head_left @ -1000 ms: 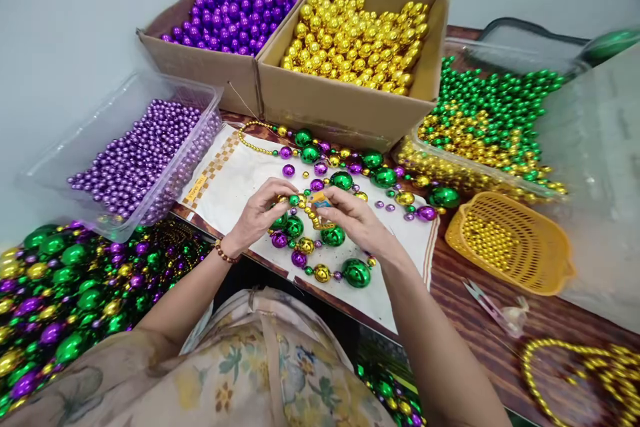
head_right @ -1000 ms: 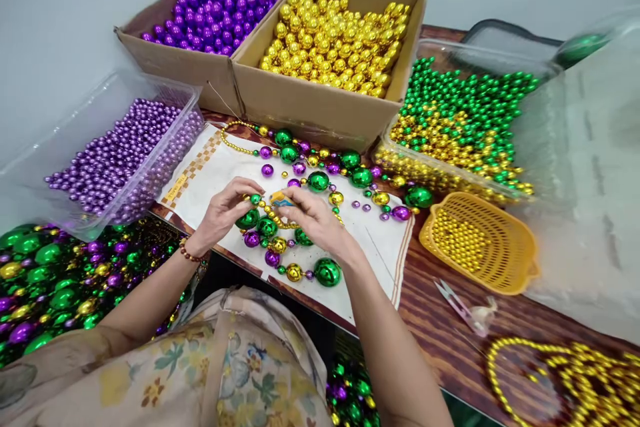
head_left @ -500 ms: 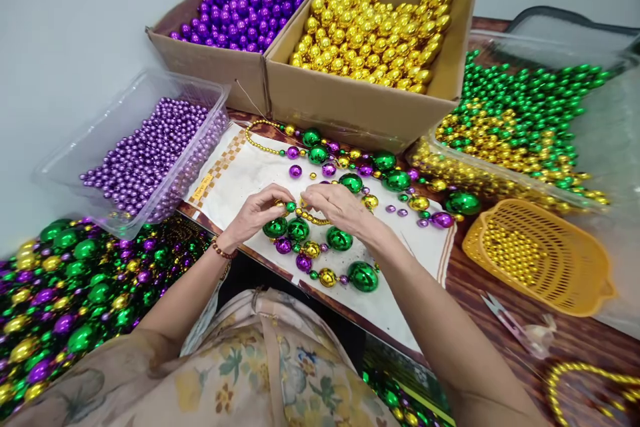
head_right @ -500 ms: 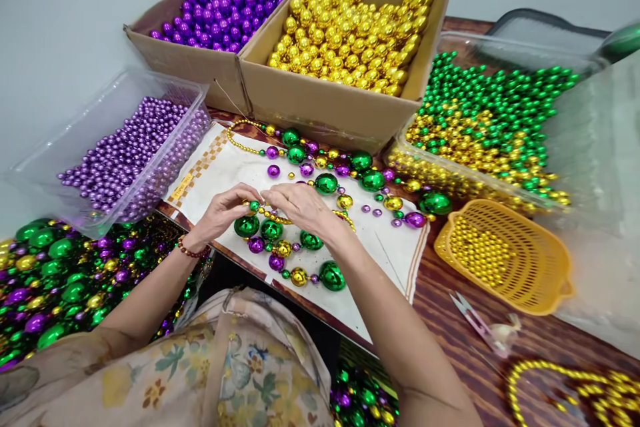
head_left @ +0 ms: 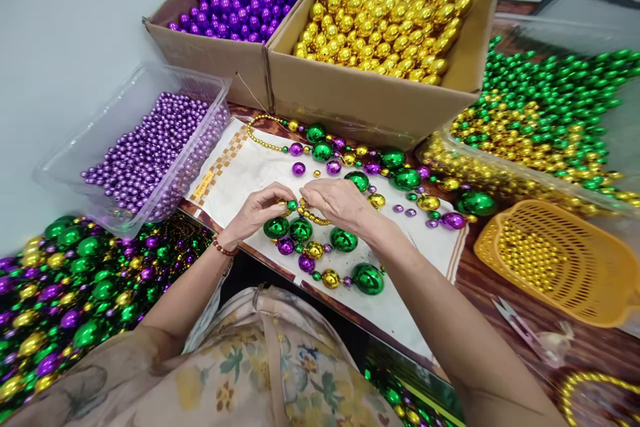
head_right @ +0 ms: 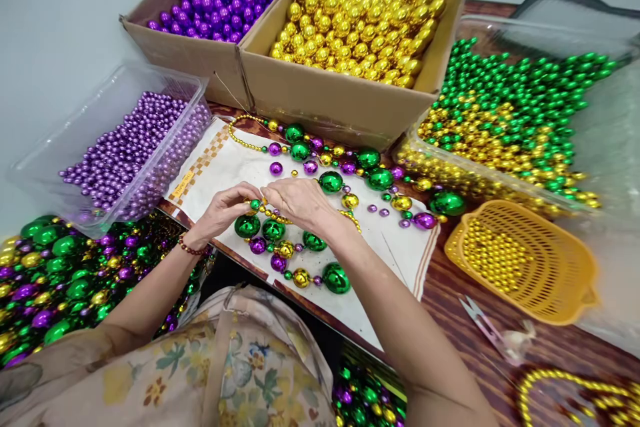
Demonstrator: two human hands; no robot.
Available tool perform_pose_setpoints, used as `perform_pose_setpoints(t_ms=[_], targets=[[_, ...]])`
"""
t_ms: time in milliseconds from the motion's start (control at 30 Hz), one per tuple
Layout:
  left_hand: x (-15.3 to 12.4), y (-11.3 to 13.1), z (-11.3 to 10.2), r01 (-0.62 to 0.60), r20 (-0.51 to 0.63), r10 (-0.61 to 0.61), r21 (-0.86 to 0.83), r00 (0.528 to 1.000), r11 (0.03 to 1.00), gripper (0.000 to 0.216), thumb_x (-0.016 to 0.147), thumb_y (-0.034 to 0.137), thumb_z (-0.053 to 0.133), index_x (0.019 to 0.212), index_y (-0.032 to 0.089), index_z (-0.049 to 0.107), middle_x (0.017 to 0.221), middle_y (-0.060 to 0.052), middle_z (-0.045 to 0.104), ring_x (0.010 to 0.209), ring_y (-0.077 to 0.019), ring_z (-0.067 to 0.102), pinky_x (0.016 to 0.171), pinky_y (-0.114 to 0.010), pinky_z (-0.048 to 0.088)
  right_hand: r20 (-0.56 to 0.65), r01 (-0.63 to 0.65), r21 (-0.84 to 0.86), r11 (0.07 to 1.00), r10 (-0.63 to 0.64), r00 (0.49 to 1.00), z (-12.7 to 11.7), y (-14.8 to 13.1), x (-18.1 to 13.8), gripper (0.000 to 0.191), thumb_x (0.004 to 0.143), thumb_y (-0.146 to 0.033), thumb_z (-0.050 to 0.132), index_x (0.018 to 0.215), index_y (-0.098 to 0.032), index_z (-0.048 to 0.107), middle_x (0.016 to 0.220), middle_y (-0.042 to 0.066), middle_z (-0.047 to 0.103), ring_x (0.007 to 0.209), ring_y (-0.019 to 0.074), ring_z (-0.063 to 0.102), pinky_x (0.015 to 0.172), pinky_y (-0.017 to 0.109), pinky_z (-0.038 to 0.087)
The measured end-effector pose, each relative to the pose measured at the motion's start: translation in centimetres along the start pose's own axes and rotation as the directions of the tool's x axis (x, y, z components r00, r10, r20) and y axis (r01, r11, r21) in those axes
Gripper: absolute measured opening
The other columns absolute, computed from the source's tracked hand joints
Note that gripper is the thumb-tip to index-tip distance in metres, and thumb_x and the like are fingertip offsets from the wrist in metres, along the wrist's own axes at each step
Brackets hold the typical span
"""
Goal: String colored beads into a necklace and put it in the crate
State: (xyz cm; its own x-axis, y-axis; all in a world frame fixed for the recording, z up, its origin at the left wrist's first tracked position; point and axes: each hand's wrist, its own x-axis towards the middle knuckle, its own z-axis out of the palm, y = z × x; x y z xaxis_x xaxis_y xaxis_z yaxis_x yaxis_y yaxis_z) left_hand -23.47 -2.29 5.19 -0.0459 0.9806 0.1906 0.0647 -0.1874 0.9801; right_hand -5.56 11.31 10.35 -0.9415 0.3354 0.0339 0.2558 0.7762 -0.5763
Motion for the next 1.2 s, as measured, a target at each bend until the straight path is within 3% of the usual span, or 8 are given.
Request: perform_pose_setpoints(t_ms=[333,533,700,800,867,933,1033,1200], targets=[[-0.2,-0.1,-0.3,0.044,0.024,-0.044,-0.011,0.999,0.999,0.014,0.092,0.028,0.065,0.104,0.021,0.071,0.106,-0.007,0.063,0.099,-0.0167,0.059,0.084,-0.029,0.049,0.027,0.108,-0.301,0.948,-0.105,0.994,-1.0,-0.8,0.1,0.051,0.105,-0.038,0.026,0.072,-0.018,0.058,0.072,0.007,0.062,0.069,0.0181,0.051,0.056,0.031,0.016],[-0.2,-0.1,-0.2,0.013,0.002,-0.013,0.024,1.000,1.000,0.014,0.092,0.027,0.066,0.103,0.021,0.071,0.104,-0.006,0.064,0.099,-0.0163,0.061,0.088,-0.031,0.049,0.003,0.118,-0.296,0.948,-0.123,0.992,-1.0,-0.8,0.3,0.049,0.104,-0.041,0.034,0.067,-0.019,0.057,0.069,0.007,0.061,0.065,0.0179,0.047,0.057,0.032,0.016],[-0.1,0.7,1.1,-0.048,-0.130,0.071,0.169,0.989,0.984,0.011,0.089,0.027,0.068,0.095,0.018,0.070,0.098,-0.007,0.064,0.094,-0.0172,0.061,0.085,-0.033,0.050,-0.074,0.057,-0.262,0.963,-0.079,0.994,-1.4,-0.7,-0.7,0.049,0.102,-0.045,0.036,0.064,-0.020,0.054,0.069,0.008,0.060,0.068,0.0200,0.049,0.059,0.033,0.021],[-0.5,1.0,2.6,-0.067,-0.248,0.152,0.320,0.957,0.945,0.006,0.090,0.021,0.065,0.095,0.018,0.067,0.097,-0.006,0.062,0.093,-0.0166,0.060,0.081,-0.031,0.049,-0.222,-0.102,-0.145,0.984,0.068,0.973,-0.7,-1.3,-2.9,0.050,0.102,-0.047,0.032,0.065,-0.020,0.053,0.068,0.007,0.060,0.069,0.0210,0.051,0.060,0.033,0.024],[-0.9,1.0,3.8,-0.075,-0.319,0.230,0.432,0.919,0.899,0.007,0.090,0.017,0.062,0.096,0.019,0.066,0.098,-0.006,0.061,0.092,-0.0162,0.059,0.079,-0.030,0.049,-0.297,-0.231,0.043,0.972,0.233,0.926,0.7,-2.0,-4.7,0.051,0.102,-0.050,0.029,0.067,-0.021,0.053,0.066,0.005,0.059,0.066,0.0201,0.051,0.060,0.032,0.026],[-1.3,0.9,5.0,-0.103,-0.339,0.322,0.531,0.884,0.841,0.011,0.089,0.014,0.061,0.098,0.019,0.064,0.097,-0.005,0.061,0.092,-0.0159,0.059,0.078,-0.030,0.050,-0.281,-0.308,0.280,0.909,0.384,0.879,2.6,-2.8,-6.3,0.052,0.102,-0.054,0.027,0.069,-0.022,0.052,0.064,0.003,0.057,0.062,0.0186,0.051,0.061,0.031,0.031],[-1.9,0.6,6.5,-0.174,-0.294,0.434,0.624,0.852,0.762,0.019,0.088,0.009,0.061,0.102,0.021,0.062,0.098,-0.004,0.059,0.092,-0.0151,0.059,0.078,-0.030,0.051,-0.225,-0.317,0.559,0.766,0.508,0.831,5.7,-3.9,-7.9,0.052,0.101,-0.058,0.028,0.071,-0.022,0.052,0.066,0.002,0.057,0.062,0.0183,0.052,0.063,0.030,0.037],[-2.6,-0.1,7.5,-0.221,-0.243,0.515,0.696,0.822,0.683,0.023,0.087,0.008,0.061,0.106,0.022,0.062,0.098,-0.005,0.058,0.092,-0.0165,0.059,0.076,-0.031,0.053,-0.212,-0.348,0.720,0.600,0.668,0.713,8.6,-4.8,-8.3,0.055,0.101,-0.062,0.029,0.074,-0.022,0.056,0.068,0.003,0.059,0.063,0.0191,0.053,0.061,0.030,0.039]])
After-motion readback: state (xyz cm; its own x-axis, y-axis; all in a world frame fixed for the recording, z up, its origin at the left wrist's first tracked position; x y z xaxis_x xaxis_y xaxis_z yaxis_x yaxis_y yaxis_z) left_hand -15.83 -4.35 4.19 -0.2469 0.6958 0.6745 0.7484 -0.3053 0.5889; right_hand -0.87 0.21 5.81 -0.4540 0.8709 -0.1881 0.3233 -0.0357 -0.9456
